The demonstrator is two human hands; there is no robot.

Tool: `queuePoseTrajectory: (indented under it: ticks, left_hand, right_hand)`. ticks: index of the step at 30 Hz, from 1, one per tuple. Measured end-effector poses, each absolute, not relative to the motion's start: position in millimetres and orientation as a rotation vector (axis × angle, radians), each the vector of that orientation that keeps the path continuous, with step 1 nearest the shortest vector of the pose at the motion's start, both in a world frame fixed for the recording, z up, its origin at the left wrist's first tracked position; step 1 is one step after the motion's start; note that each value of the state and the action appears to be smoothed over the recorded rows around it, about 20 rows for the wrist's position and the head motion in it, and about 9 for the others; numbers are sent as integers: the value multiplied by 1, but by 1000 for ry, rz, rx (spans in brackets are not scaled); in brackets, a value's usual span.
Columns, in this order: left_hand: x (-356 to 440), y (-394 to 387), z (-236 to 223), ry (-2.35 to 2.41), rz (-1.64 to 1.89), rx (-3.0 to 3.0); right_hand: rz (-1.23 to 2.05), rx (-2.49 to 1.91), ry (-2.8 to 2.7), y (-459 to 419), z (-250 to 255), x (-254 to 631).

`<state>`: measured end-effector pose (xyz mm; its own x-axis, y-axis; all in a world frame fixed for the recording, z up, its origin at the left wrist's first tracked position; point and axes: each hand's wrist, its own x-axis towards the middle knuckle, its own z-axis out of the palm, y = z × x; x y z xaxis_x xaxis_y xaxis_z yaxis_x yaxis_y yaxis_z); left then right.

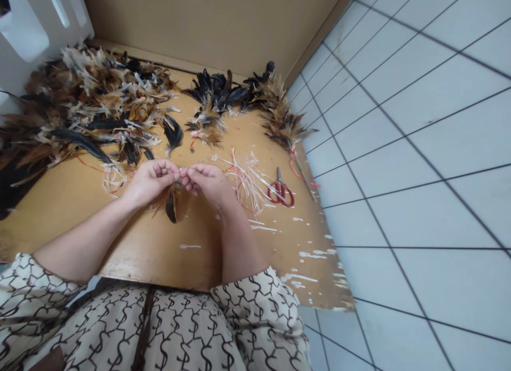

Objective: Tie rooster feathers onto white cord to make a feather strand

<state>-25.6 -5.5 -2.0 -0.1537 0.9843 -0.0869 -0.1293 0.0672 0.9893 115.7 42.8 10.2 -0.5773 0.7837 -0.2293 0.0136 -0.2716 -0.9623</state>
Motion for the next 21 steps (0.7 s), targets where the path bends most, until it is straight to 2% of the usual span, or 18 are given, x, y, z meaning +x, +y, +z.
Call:
queuePoseTrajectory:
  ticks: [14, 21]
  left_hand:
    - [-24, -5, -2, 1255, 1342, 1010]
    - [-22, -6, 2, 1310, 1340, 1026]
  right_hand:
    - [1887, -999, -1442, 45, 5, 114]
    - [1774, -1014, -1568, 44, 6, 116]
